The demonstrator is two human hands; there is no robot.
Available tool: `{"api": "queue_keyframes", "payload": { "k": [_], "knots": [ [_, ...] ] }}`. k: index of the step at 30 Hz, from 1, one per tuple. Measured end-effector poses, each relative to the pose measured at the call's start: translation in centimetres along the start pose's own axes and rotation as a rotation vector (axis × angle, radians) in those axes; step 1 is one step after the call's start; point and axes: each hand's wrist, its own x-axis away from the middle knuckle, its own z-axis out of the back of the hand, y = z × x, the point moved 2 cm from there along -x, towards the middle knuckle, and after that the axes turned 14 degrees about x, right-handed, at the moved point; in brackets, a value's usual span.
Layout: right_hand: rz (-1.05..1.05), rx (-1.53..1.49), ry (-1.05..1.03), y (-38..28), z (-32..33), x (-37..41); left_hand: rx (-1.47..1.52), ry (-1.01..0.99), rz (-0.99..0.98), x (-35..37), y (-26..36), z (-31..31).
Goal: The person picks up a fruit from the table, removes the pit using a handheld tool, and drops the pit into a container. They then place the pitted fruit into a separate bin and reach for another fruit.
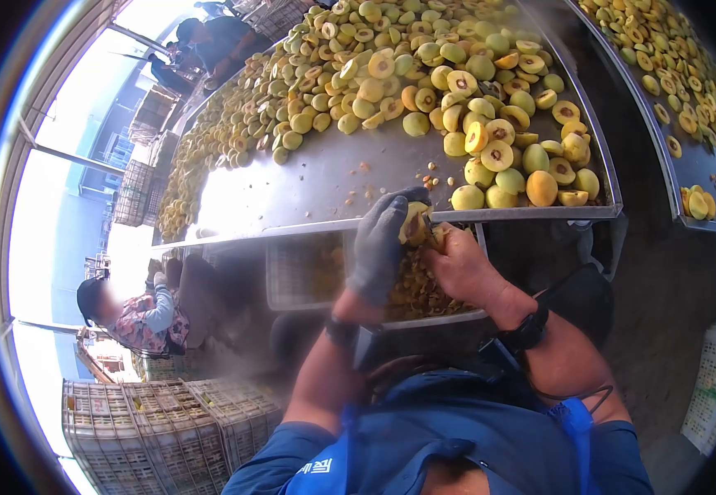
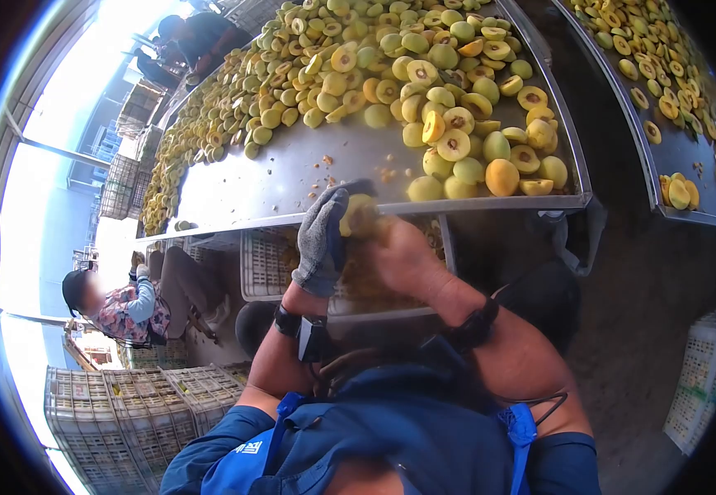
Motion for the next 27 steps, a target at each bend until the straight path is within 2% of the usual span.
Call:
{"api": "queue_keyframes", "payload": {
  "k": [3, 6, 8, 9, 12, 14, 17, 20, 21, 23, 24, 27],
  "knots": [
    [0.015, 0.191, 0.091, -0.4, -0.1, 0.6, -0.079, -0.027, -0.065, 0.0, -0.3, 0.1],
    [0.03, 0.177, -0.015, -1.3, 0.3, 0.7, -0.289, -0.017, -0.105, -0.2, -0.6, 0.4],
    [-0.053, -0.069, -0.182, -0.5, 0.2, 0.4, -0.528, 0.01, -0.09, -0.3, -0.2, 0.7],
    [-0.093, -0.191, -0.265, -0.1, 0.0, 0.3, -0.497, 0.03, -0.093, -0.3, -0.2, 0.7],
    [0.089, -0.131, -0.162, 0.0, -0.3, -0.1, -0.403, 0.06, -0.102, -0.1, -0.4, 0.6],
    [0.014, -0.056, -0.185, -0.3, 0.0, -0.2, -0.345, 0.036, -0.106, -0.2, -1.0, 1.2],
    [-0.039, 0.09, -0.147, -0.1, 0.0, 0.0, -0.209, 0.102, -0.07, 0.0, -2.5, 1.9],
    [0.031, 0.276, -0.114, 0.6, -0.7, -0.3, -0.679, -0.036, -0.299, 0.1, -1.1, 1.1],
    [0.071, 0.34, -0.102, 0.7, -0.8, -0.4, -0.631, -0.035, -0.249, 0.1, -0.9, 1.2],
    [-0.005, 0.099, -0.225, 1.0, -0.7, -0.3, -0.53, -0.036, -0.149, 0.2, -0.7, 1.2],
    [-0.041, -0.022, -0.285, 1.2, -0.6, -0.2, -0.496, -0.034, -0.171, 0.1, -0.7, 1.3],
    [0.02, -0.02, -0.316, 1.5, -1.1, -0.4, -0.397, 0.038, -0.227, 0.1, -1.6, 2.4]
  ]
}}
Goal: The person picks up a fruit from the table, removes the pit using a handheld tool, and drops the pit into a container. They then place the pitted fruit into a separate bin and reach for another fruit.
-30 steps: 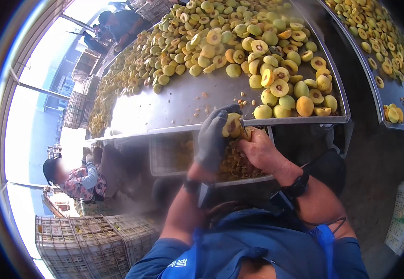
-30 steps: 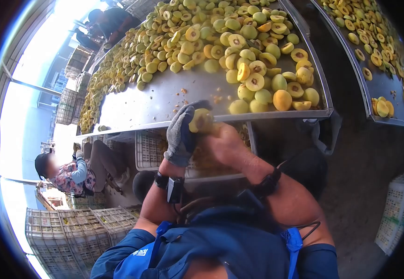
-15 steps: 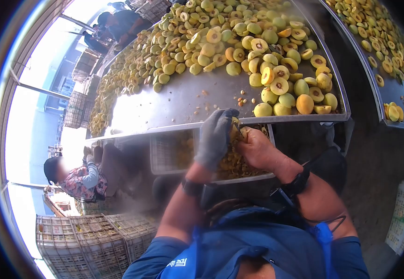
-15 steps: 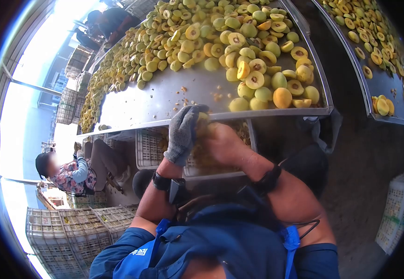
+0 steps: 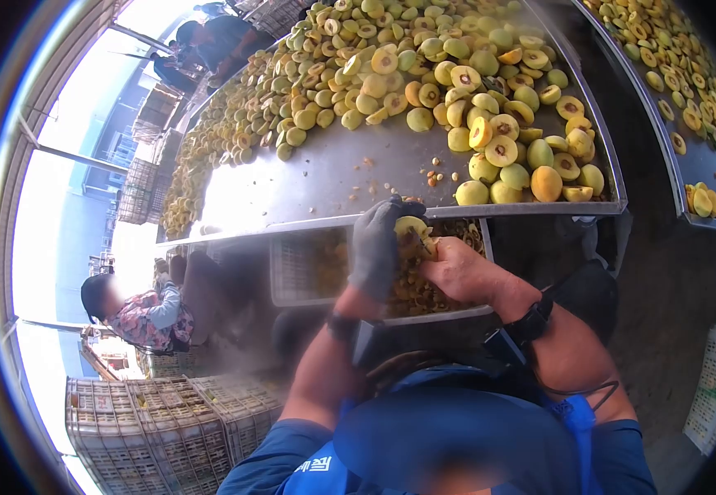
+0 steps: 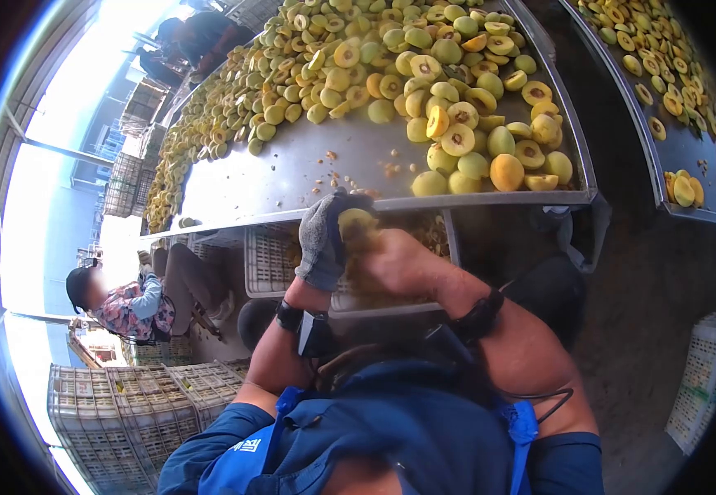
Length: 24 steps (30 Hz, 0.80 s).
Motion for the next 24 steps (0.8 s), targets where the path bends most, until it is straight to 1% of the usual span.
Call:
{"api": "queue_keyframes", "payload": {
  "k": [3, 5, 6, 8, 9, 12, 15, 17, 19, 20, 21, 23, 24],
  "knots": [
    [0.044, 0.161, 0.054, -1.8, -0.5, 0.8, 0.005, 0.158, 0.08, 0.9, -0.7, -0.2],
    [0.057, 0.293, 0.071, -2.3, -0.6, 1.0, -0.078, 0.189, 0.201, 1.5, 0.6, -0.7],
    [0.066, 0.362, 0.079, -2.5, -0.6, 1.0, -0.183, 0.183, 0.158, 1.8, 0.5, -0.7],
    [0.128, 0.376, 0.092, -1.2, -1.0, 0.5, -0.394, 0.168, 0.067, 2.1, -0.1, -0.5],
    [0.155, 0.381, 0.1, -0.8, -1.2, 0.3, -0.379, 0.181, 0.06, 2.0, 0.1, -0.7],
    [0.06, 0.845, 0.226, 0.1, -1.9, 0.2, -0.365, 0.217, 0.048, 2.3, 0.7, -0.9],
    [0.137, 0.697, 0.265, -0.2, -2.3, 0.0, -0.373, 0.22, 0.049, 2.2, 0.8, -1.0],
    [-0.082, 0.241, 0.049, -2.9, -1.2, 1.2, -0.344, 0.198, 0.092, 2.4, 1.4, -0.9],
    [-0.063, 0.45, -0.004, -2.7, -1.2, 1.0, -0.389, 0.19, 0.109, 2.2, 2.0, -0.9],
    [0.071, 0.885, 0.055, -0.4, -1.9, -0.2, -0.408, 0.19, 0.116, 2.2, 2.2, -1.0],
    [0.213, 1.311, 0.119, -0.3, -2.4, -0.6, -0.424, 0.183, 0.086, 2.4, 2.1, -1.0],
    [0.15, 0.602, 0.089, 0.9, -1.9, -0.6, -0.457, 0.151, 0.019, 2.3, 1.5, -0.9],
    [0.11, 0.238, 0.061, 1.0, -2.2, -0.1, -0.438, 0.129, 0.031, 2.6, 1.4, -0.8]
  ]
}}
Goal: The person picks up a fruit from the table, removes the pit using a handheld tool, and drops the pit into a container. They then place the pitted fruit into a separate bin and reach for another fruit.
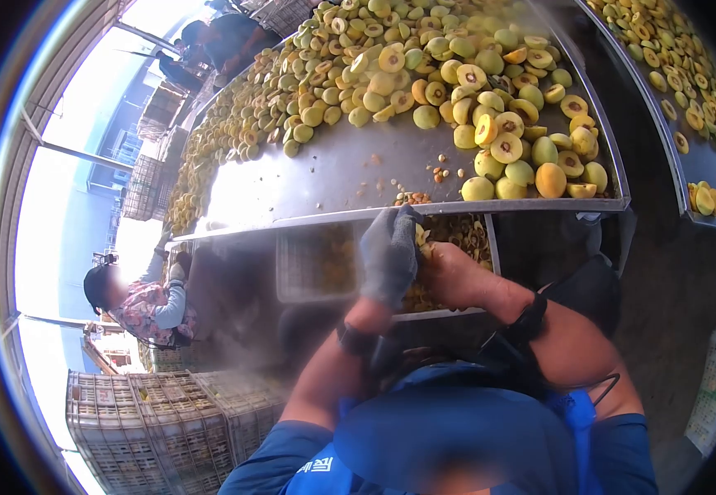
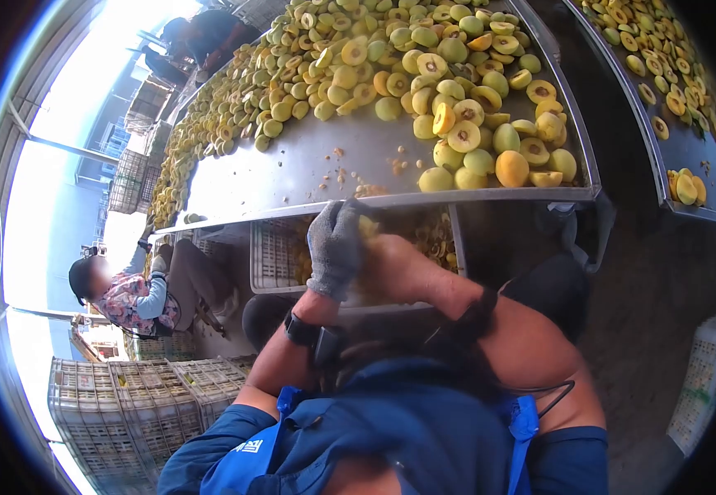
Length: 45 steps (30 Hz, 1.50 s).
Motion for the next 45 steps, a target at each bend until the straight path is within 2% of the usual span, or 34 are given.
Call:
{"api": "queue_keyframes", "payload": {
  "k": [2, 4, 5, 7, 8, 9, 12, 14, 17, 19, 21, 23, 25, 26, 28, 29, 30, 32, 34, 35, 37, 38, 40, 41, 42, 45],
  "knots": [
    [-0.004, 0.284, 0.126, -3.7, 1.1, 1.0, 0.112, -0.005, 0.046, -0.2, -0.2, 0.3],
    [-0.106, 0.242, 0.067, -4.9, 2.2, 0.9, 0.371, 0.063, 0.168, -0.6, -0.4, 0.3],
    [-0.213, 0.042, -0.056, -4.6, 2.3, 0.7, 0.53, 0.104, 0.26, -0.5, -0.7, 0.2],
    [-0.05, 0.013, 0.011, -3.4, 1.1, 0.6, 0.207, 0.053, 0.157, 0.1, 0.7, -0.3],
    [0.237, 0.203, 0.207, -1.6, -0.3, -0.1, 0.053, 0.038, 0.092, -0.2, 1.4, -0.5],
    [0.522, 0.386, 0.406, -2.4, -0.6, -0.2, 0.037, 0.015, 0.097, -0.4, 1.5, -0.5],
    [0.19, 0.081, 0.109, -1.9, 0.2, 0.5, 0.311, 0.026, 0.196, -0.7, 2.0, -0.5],
    [-0.001, -0.097, -0.041, -3.2, 1.4, 1.3, 0.48, 0.065, 0.188, -0.6, 1.0, -0.2],
    [-0.152, -0.229, -0.105, -3.4, 1.8, 1.4, 0.625, 0.147, 0.175, -0.2, 0.0, -0.4],
    [-0.137, -0.009, 0.058, -2.6, 1.2, 1.4, 0.668, 0.212, 0.138, 0.1, -0.4, -0.7],
    [-0.034, 0.476, 0.383, -1.1, -0.2, 1.3, 0.691, 0.271, 0.072, 0.3, -0.8, -1.1],
    [0.32, 0.413, 0.492, -1.0, -0.1, 0.8, 0.736, 0.298, 0.124, 0.3, -0.9, -1.2],
    [0.259, 0.156, 0.315, -2.3, 1.2, 0.5, 0.765, 0.274, 0.182, 0.3, -1.0, -1.2],
    [0.025, -0.067, 0.085, -3.0, 2.0, 1.1, 0.77, 0.238, 0.21, 0.3, -1.1, -0.8],
    [-0.193, -0.292, -0.195, -3.3, 2.1, 1.6, 0.811, 0.143, 0.253, 0.1, -1.0, -0.4],
    [-0.179, -0.296, -0.249, -2.8, 2.0, 1.8, 0.845, 0.088, 0.269, 0.1, -1.0, -0.2],
    [-0.157, -0.285, -0.278, -2.5, 1.6, 1.9, 0.876, 0.034, 0.284, 0.1, -0.8, 0.0],
    [-0.108, -0.249, -0.308, -2.0, 0.8, 1.9, 0.704, -0.033, 0.168, 0.3, 0.3, 0.4],
    [0.141, -0.029, -0.239, -1.3, -0.2, 2.0, 0.561, -0.104, 0.074, 0.9, 0.6, 0.6],
    [0.367, 0.174, -0.165, -0.7, -0.6, 1.8, 0.505, -0.138, 0.028, 0.9, 0.2, 0.7],
    [0.351, 0.135, -0.207, -1.3, -0.8, 1.6, 0.428, -0.166, -0.059, 1.0, 0.3, 1.0],
    [0.104, -0.105, -0.323, -1.4, -0.9, 1.7, 0.47, -0.14, -0.024, 1.1, 0.4, 1.3],
    [-0.217, -0.494, -0.447, -1.7, -1.1, 1.9, 0.552, -0.088, 0.038, 1.1, 1.2, 2.0],
    [-0.289, -0.644, -0.457, -1.9, -1.1, 1.9, 0.647, 0.003, 0.126, 1.0, 0.1, 2.1],
    [-0.364, -0.789, -0.472, -1.9, -1.1, 1.9, 0.698, 0.011, 0.154, 0.9, -0.3, 2.0],
    [-0.295, -0.686, -0.52, -1.1, -1.8, 1.4, 0.836, 0.042, 0.281, 0.9, -1.5, 1.9]
  ]
}}
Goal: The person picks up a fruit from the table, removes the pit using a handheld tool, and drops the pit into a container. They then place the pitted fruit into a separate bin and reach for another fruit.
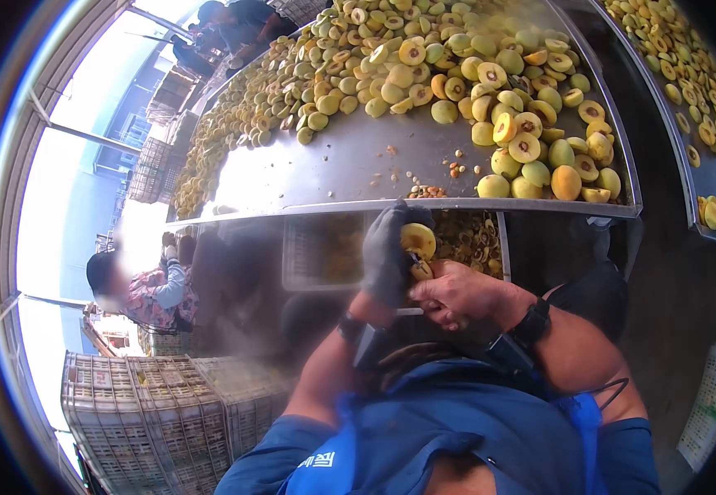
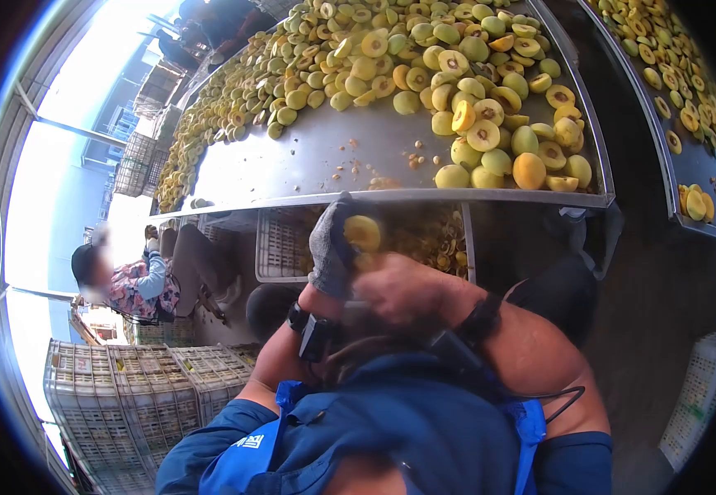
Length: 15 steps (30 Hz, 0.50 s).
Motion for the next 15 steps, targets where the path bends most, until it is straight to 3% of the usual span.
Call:
{"api": "queue_keyframes", "payload": {
  "k": [2, 6, 11, 12, 15],
  "knots": [
    [-0.044, -0.076, 0.012, -0.1, -0.7, 0.2, -0.248, -0.176, -0.195, 0.4, 0.4, -0.2],
    [-0.059, -0.142, -0.011, -0.6, -1.2, 0.4, -0.251, -0.268, -0.22, 0.7, 1.0, -0.2],
    [-0.015, 0.072, -0.031, -1.0, -1.9, 1.0, 0.108, 0.08, -0.101, 1.3, 0.7, 0.5],
    [0.003, 0.153, -0.027, -1.5, -2.3, 1.3, 0.081, 0.103, -0.15, 0.7, 0.6, 1.2],
    [0.052, 0.08, 0.034, -2.2, -1.9, 1.9, -0.391, 0.077, -0.428, 0.6, 1.4, 2.9]
  ]
}}
